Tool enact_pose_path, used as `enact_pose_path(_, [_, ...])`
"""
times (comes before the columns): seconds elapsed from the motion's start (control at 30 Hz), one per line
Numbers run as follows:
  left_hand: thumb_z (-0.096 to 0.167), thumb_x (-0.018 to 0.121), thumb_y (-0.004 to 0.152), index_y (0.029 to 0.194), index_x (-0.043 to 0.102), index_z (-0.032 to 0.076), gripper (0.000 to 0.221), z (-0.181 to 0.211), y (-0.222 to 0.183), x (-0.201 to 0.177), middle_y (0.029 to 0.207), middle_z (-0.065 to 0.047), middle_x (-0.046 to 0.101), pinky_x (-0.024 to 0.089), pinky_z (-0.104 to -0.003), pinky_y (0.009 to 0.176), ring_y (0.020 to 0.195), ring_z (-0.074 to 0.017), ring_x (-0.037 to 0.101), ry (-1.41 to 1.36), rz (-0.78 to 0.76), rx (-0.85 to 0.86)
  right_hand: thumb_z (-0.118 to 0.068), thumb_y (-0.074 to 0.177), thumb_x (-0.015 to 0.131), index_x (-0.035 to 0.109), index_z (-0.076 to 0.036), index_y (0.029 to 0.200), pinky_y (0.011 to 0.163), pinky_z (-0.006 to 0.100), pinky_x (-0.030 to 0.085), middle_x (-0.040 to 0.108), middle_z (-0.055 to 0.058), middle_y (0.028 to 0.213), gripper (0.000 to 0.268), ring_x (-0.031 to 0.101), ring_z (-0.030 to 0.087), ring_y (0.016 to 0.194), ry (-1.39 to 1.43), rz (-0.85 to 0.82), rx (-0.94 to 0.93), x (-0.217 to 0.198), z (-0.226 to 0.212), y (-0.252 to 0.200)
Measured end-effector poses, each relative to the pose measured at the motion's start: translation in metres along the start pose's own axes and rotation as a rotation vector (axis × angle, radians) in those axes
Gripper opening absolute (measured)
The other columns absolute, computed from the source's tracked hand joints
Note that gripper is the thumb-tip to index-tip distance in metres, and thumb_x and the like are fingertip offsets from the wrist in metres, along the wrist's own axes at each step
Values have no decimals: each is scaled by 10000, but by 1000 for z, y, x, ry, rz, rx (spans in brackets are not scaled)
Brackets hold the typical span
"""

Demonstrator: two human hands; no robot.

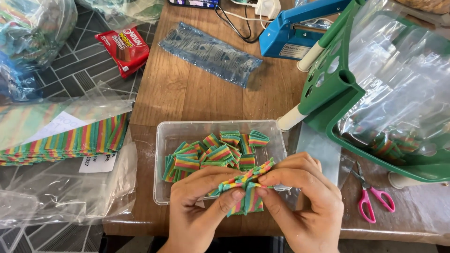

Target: The person is sorting and trimming colorful candy strips and placing them into a plastic container for packaging.

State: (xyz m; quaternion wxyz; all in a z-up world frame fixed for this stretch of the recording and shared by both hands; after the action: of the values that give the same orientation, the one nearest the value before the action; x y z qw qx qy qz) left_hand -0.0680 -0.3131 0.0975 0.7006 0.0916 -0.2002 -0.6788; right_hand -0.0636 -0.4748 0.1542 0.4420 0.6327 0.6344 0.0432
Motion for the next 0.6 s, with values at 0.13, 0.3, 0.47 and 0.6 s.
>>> enact_pose_path(0.13, [187, 712, 922, 1007, 784, 51, 176, 1, 1, 1, 999, -121, 814, 605, -286, 853, 900, -186, 774, -15, -31, 24, -58, 815, 762, 679, -59, 880, 821, 315, 441, 686, 27, 809, 106, 606, 184, 733, -7, 42, -12, 1, -1, 0])
enact_pose_path(0.3, [168, 728, 912, 1019, 783, 62, 160, 2, 0, 1, 1009, -119, 813, 621, -286, 852, 891, -186, 792, 27, -34, 49, -36, 819, 757, 665, -61, 880, 840, 312, 443, 681, 42, 807, 113, 630, 178, 735, -31, 67, 12, 4, 1, -4])
enact_pose_path(0.47, [169, 739, 900, 1019, 776, 55, 169, 4, -2, 0, 1013, -119, 806, 639, -284, 862, 904, -193, 804, 69, -10, 89, -99, 866, 726, 700, -54, 967, 815, 335, 491, 699, 81, 917, 114, 667, 201, 782, -126, 119, -87, 5, 4, -10])
enact_pose_path(0.6, [183, 760, 881, 1008, 788, 68, 173, 4, -4, 2, 1008, -112, 812, 621, -271, 856, 903, -181, 803, 62, -8, 68, -132, 888, 753, 734, -128, 1016, 817, 339, 476, 666, 87, 981, 130, 601, 221, 800, -259, 175, -224, 2, 3, -16])
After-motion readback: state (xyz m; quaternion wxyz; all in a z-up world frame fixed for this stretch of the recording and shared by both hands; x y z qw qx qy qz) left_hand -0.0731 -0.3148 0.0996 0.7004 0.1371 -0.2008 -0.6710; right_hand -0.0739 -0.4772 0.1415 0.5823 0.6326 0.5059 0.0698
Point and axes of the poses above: each hand's wrist, its own y-axis towards the middle knuckle, its own x-axis out of the palm, z = x × y, the point moved 3 cm from there along y, towards the middle knuckle
